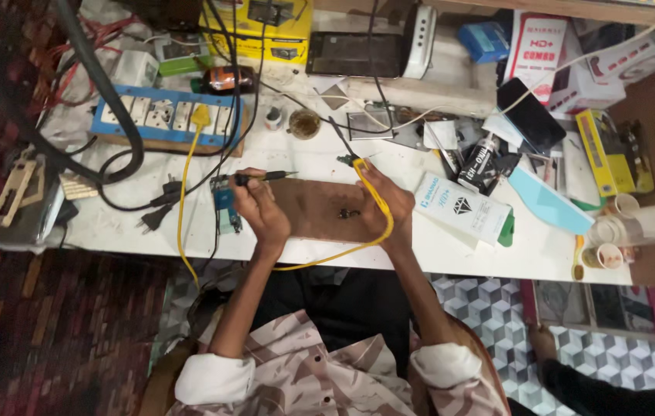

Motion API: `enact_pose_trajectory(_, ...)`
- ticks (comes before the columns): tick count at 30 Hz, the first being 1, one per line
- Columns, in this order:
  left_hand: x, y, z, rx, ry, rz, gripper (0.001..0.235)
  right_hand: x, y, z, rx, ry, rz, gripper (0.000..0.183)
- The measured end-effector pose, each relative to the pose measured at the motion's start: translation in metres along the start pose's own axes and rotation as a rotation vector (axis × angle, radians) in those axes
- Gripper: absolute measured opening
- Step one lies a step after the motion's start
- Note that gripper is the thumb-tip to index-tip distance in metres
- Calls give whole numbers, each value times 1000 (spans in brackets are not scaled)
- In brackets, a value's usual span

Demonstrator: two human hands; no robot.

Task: The person uses a soldering iron and solder wire to attach components to a small electronic part on a wooden board. The person repeatedly applies heat and solder to the component's pins while holding it steady with the other hand.

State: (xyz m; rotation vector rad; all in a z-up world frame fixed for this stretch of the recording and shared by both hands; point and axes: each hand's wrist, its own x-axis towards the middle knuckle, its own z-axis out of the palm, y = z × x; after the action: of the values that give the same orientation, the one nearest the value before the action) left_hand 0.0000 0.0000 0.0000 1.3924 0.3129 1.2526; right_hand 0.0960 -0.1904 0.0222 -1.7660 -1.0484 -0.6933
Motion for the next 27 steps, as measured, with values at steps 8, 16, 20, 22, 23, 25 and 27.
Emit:
enact_pose_trajectory(8,-25,-77,7,-7,39,-182,28,27,-6,4,333,-375,236,48)
enact_pose_trajectory(16,-17,-30,17,-107,63,-84,29,33,-9,-26,109,-252,53,50)
enact_pose_trajectory(20,-54,47,44,-326,62,-157,13,14,-7,-31,-71,-133,-60,49)
enact_pose_trajectory(22,-80,95,61,18,-211,379,13,13,3,-20,-280,-301,101,46)
enact_pose_trajectory(23,-88,119,64,129,-358,487,8,10,6,-17,-286,-316,111,45)
enact_pose_trajectory(25,-96,149,105,-56,-638,807,25,6,13,-22,-221,-256,62,44)
enact_pose_trajectory(27,-101,167,140,-66,-927,901,39,3,12,-31,-175,-189,5,43)
